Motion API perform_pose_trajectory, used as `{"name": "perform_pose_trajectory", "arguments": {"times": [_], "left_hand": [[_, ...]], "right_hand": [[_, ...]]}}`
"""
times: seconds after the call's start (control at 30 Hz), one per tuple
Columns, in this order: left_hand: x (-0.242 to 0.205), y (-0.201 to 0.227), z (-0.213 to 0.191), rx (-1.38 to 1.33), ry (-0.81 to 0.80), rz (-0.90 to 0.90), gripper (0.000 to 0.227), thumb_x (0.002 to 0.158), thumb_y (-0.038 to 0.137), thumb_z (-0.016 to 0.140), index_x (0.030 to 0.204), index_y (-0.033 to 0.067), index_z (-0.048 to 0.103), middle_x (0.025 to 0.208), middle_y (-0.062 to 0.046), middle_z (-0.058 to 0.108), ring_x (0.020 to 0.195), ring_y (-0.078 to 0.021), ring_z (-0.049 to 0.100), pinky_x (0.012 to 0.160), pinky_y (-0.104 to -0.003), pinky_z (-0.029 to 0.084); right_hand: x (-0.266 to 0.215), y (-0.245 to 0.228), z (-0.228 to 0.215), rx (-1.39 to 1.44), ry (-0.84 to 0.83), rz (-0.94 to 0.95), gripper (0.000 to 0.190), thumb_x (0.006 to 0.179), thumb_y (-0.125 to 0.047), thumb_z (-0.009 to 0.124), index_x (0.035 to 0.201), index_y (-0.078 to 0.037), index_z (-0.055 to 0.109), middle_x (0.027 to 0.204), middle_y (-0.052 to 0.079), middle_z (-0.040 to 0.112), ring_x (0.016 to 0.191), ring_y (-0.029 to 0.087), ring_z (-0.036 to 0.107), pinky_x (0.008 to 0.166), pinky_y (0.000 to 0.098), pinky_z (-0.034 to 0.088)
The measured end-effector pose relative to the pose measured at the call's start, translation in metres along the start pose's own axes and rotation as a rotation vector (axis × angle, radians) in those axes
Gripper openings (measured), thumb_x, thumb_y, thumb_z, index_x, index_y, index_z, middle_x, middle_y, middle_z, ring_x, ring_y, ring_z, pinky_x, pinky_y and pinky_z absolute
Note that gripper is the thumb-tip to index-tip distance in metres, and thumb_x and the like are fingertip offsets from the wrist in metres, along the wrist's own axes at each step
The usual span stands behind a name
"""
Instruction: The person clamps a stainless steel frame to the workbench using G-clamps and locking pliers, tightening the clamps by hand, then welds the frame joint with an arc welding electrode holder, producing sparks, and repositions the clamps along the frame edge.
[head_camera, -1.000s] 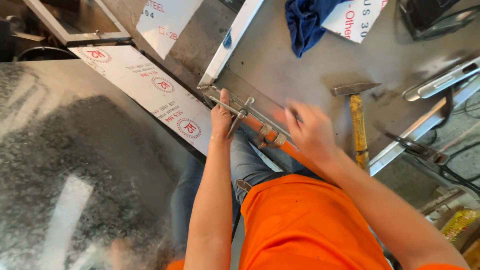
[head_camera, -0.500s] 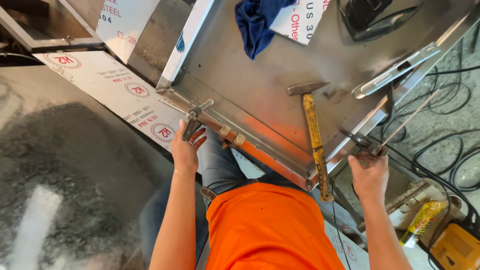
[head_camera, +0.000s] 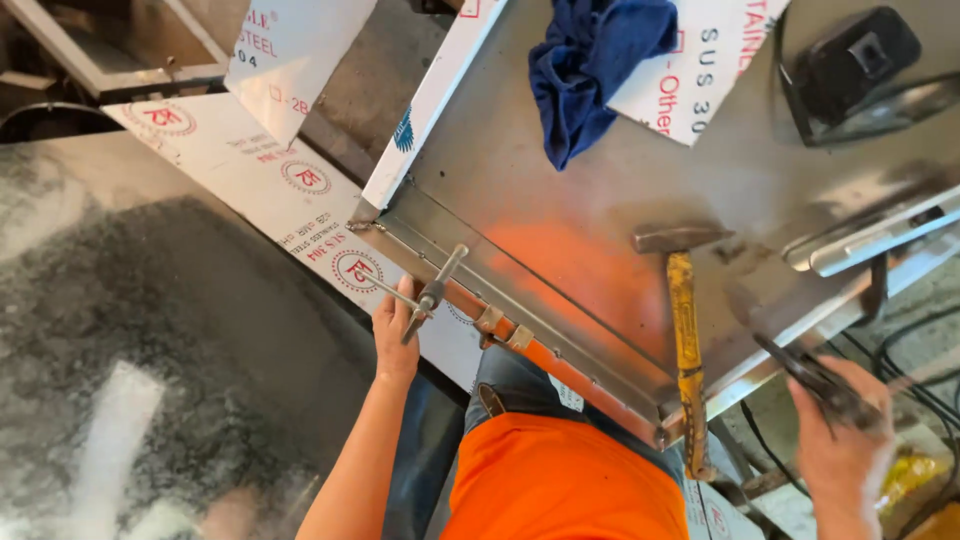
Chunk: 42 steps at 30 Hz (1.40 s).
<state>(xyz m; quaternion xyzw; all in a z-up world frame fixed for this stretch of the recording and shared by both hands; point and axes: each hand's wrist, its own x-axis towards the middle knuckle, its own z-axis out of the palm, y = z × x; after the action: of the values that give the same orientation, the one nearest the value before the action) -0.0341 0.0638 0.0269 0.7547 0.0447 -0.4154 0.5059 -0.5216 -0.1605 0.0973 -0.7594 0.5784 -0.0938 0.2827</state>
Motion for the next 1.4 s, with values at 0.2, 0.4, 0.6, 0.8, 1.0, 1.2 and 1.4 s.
{"name": "perform_pose_trajectory", "arguments": {"times": [0.2, 0.4, 0.6, 0.8, 1.0, 1.2, 1.4], "left_hand": [[-0.063, -0.032, 0.018, 0.167, 0.307, 0.047, 0.035, 0.103, 0.029, 0.058, 0.103, -0.004, 0.07, 0.092, -0.009, 0.075, 0.08, -0.0146, 0.072, 0.074, -0.029, 0.057], [-0.134, -0.047, 0.083, 0.422, 0.501, 0.119, 0.036, 0.106, 0.03, 0.058, 0.103, -0.0034, 0.072, 0.088, -0.007, 0.075, 0.079, -0.0115, 0.068, 0.076, -0.028, 0.056], [-0.155, 0.009, 0.155, 0.725, 0.573, 0.399, 0.021, 0.103, 0.018, 0.064, 0.107, -0.0015, 0.071, 0.092, -0.011, 0.071, 0.079, -0.0167, 0.066, 0.075, -0.03, 0.055], [-0.092, 0.069, 0.232, 1.1, 0.235, 0.589, 0.059, 0.103, 0.022, 0.063, 0.149, -0.0088, 0.043, 0.153, -0.03, 0.047, 0.144, -0.043, 0.045, 0.119, -0.048, 0.038], [-0.018, 0.037, 0.247, 1.153, 0.449, 0.439, 0.091, 0.099, 0.046, 0.067, 0.15, -0.0185, 0.027, 0.16, -0.039, 0.024, 0.151, -0.0507, 0.024, 0.124, -0.053, 0.023], [-0.037, 0.067, 0.241, 0.97, 0.484, 0.485, 0.075, 0.097, 0.038, 0.071, 0.143, -0.013, 0.042, 0.151, -0.036, 0.041, 0.143, -0.0488, 0.038, 0.117, -0.05, 0.034], [-0.155, 0.058, 0.291, 0.874, 0.35, 0.536, 0.023, 0.092, 0.026, 0.077, 0.102, 0.0078, 0.067, 0.096, -0.013, 0.066, 0.093, -0.0338, 0.064, 0.079, -0.044, 0.054]], "right_hand": [[0.046, -0.003, -0.057, 0.55, -0.194, -0.057, 0.03, 0.103, -0.012, 0.071, 0.128, -0.005, 0.056, 0.126, 0.011, 0.056, 0.13, 0.026, 0.067, 0.109, 0.0342, 0.054], [0.072, 0.044, -0.045, 1.377, -0.579, 0.327, 0.03, 0.093, -0.005, 0.063, 0.12, 0.006, 0.063, 0.129, 0.022, 0.057, 0.122, 0.035, 0.067, 0.067, 0.0333, 0.063], [0.073, 0.071, -0.017, 1.408, -0.681, 0.252, 0.067, 0.081, 0.002, 0.075, 0.144, 0.008, 0.049, 0.125, 0.025, 0.057, 0.119, 0.036, 0.062, 0.083, 0.0375, 0.059], [0.093, 0.038, -0.027, 1.101, -0.598, 0.052, 0.074, 0.094, -0.014, 0.07, 0.159, 0.004, 0.038, 0.125, 0.019, 0.064, 0.116, 0.027, 0.066, 0.102, 0.0395, 0.054], [0.081, 0.027, -0.021, 1.041, -0.481, 0.128, 0.063, 0.105, -0.025, 0.066, 0.152, 0.011, 0.046, 0.115, 0.018, 0.065, 0.106, 0.023, 0.066, 0.113, 0.0435, 0.054], [0.104, 0.034, 0.001, 0.906, -0.628, 0.33, 0.044, 0.112, -0.024, 0.057, 0.135, 0.013, 0.057, 0.09, 0.019, 0.072, 0.073, 0.021, 0.063, 0.067, 0.0334, 0.052], [0.159, 0.005, -0.006, 0.735, -0.885, 0.264, 0.046, 0.106, -0.033, 0.052, 0.139, -0.003, 0.062, 0.069, 0.006, 0.064, 0.054, 0.012, 0.054, 0.051, 0.0263, 0.045]]}}
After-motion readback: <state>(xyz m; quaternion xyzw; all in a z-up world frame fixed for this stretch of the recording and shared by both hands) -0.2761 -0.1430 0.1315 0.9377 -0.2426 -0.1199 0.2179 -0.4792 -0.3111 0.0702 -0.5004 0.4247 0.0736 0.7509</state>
